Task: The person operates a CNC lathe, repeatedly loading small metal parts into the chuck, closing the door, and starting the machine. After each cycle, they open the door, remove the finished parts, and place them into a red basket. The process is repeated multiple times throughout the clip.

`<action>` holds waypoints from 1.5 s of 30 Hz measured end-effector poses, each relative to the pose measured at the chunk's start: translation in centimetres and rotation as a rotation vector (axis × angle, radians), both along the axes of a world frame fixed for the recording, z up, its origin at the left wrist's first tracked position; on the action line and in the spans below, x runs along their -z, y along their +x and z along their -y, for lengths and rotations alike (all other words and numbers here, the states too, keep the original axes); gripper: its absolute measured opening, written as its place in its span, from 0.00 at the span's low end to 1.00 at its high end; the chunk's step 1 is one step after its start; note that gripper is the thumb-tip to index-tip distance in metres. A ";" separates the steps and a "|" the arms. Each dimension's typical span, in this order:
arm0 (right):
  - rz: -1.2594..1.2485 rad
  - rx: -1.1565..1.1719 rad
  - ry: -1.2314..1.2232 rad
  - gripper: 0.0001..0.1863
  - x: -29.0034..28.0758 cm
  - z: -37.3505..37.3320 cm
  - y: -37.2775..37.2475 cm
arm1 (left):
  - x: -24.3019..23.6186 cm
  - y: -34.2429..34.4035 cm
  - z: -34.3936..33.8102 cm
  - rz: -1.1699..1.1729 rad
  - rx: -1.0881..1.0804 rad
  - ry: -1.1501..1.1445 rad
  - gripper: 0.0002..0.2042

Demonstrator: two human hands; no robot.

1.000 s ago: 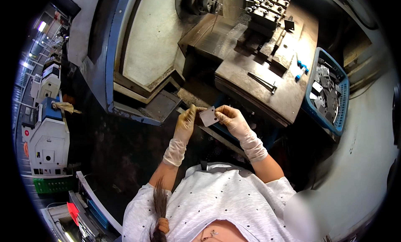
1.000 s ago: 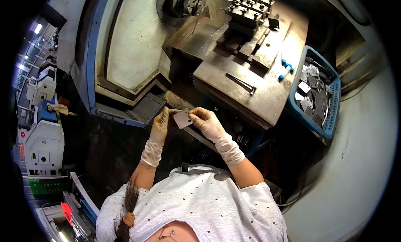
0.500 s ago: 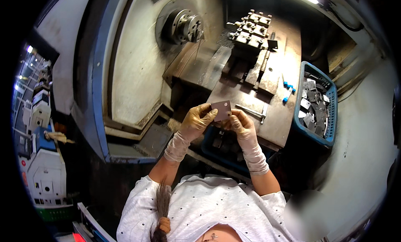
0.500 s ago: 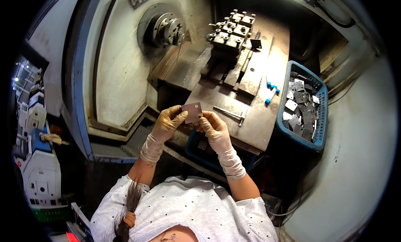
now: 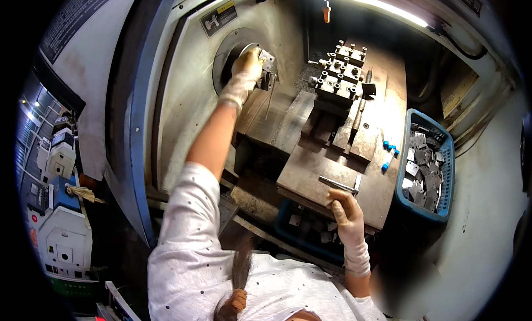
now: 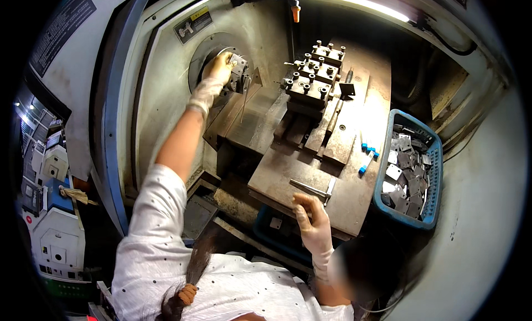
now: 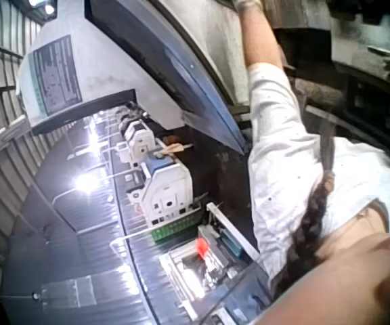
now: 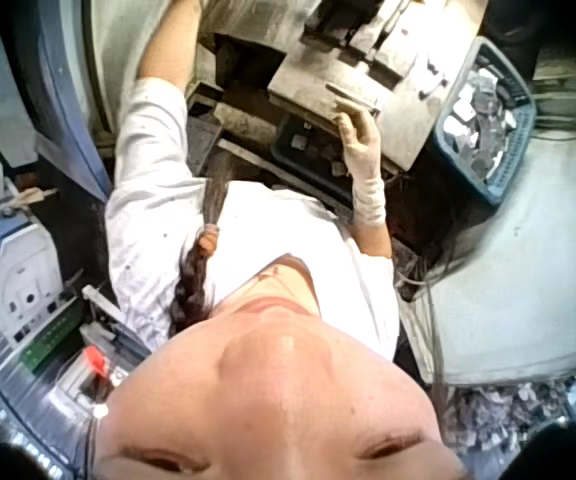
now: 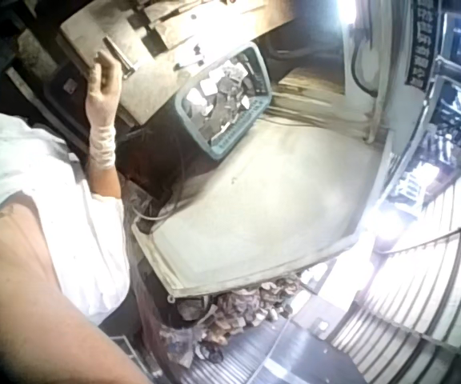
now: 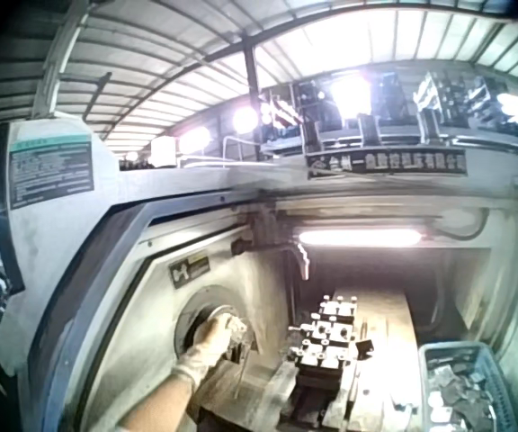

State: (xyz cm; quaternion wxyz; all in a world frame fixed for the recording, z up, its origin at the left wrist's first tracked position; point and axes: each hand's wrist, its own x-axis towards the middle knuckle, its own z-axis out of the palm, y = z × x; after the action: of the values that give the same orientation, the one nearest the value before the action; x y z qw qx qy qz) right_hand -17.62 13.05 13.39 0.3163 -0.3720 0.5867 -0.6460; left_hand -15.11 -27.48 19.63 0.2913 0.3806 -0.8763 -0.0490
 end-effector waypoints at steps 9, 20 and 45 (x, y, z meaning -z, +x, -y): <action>0.150 0.188 0.043 0.09 2.4 -3.3 0.2 | -2.8 -4.1 0.0 0.377 0.012 -0.005 0.19; 0.214 0.220 0.056 0.08 2.4 -5.0 0.5 | -3.8 -4.7 -1.8 0.771 -0.110 -0.259 0.11; -0.175 -0.368 0.016 0.11 -4.2 11.8 0.1 | -2.2 -3.8 0.4 0.674 -0.126 0.237 0.33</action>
State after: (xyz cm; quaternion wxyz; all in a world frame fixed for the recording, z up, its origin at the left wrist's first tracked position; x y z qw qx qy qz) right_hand -17.55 1.27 17.63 0.3799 -0.5250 0.5393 -0.5377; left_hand -18.88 -27.84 21.79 -0.0576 0.4598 -0.8861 -0.0041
